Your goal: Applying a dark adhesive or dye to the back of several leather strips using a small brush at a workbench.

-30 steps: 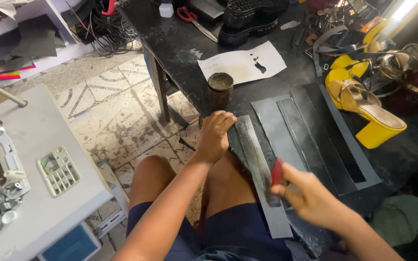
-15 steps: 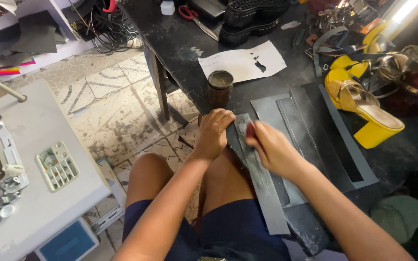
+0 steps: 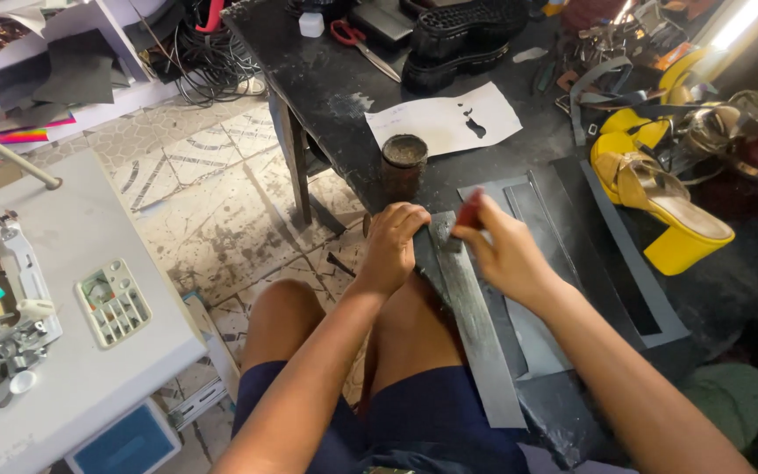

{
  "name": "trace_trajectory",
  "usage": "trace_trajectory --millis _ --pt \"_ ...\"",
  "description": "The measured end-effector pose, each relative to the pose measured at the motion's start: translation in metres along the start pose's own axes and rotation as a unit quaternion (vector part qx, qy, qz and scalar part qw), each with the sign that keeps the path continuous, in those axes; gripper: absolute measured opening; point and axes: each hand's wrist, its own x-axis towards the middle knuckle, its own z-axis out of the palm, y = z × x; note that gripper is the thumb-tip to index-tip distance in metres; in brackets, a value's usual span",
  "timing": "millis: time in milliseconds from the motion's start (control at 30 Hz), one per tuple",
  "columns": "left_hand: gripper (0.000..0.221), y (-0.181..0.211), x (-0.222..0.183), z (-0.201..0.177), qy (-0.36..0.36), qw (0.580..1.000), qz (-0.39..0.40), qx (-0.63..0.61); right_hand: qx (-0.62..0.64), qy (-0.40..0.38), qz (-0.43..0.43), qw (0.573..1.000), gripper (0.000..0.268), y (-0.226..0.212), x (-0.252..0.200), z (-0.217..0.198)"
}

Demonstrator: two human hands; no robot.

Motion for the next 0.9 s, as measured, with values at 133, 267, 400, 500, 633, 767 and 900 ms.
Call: trace_trajectory --millis 133,267,400,500,633,767,900 --pt "0.029 0.001 0.001 -0.002 -0.004 1.000 -0.017 -0.001 -0.050 -0.015 -0.095 0.994 0.016 0.011 0.012 0.019" --pt "0.027 0.001 0.003 -0.003 0.001 1.000 -0.006 -0.012 -0.060 -0.102 -0.107 0.987 0.020 -0.018 -0.034 0.006" --pt "0.027 0.002 0.002 0.000 -0.003 1.000 -0.018 -0.011 -0.056 -0.223 -0.021 0.973 0.017 -0.046 -0.080 -0.018" --pt "0.027 0.004 0.005 -0.003 0.001 1.000 -0.018 -0.010 0.053 -0.274 0.095 0.956 0.022 -0.039 -0.067 -0.028" --pt "0.027 0.009 0.003 -0.007 0.002 1.000 -0.017 -0.014 0.036 -0.067 0.029 0.997 0.015 -0.015 -0.019 -0.014" --pt "0.028 0.011 0.006 -0.009 -0.007 0.999 -0.029 -0.019 -0.044 -0.028 -0.085 0.995 0.014 0.001 0.013 0.015" --pt "0.030 0.002 0.004 -0.006 -0.003 1.000 0.004 -0.014 -0.074 -0.075 -0.127 0.986 0.018 -0.018 -0.023 0.005"
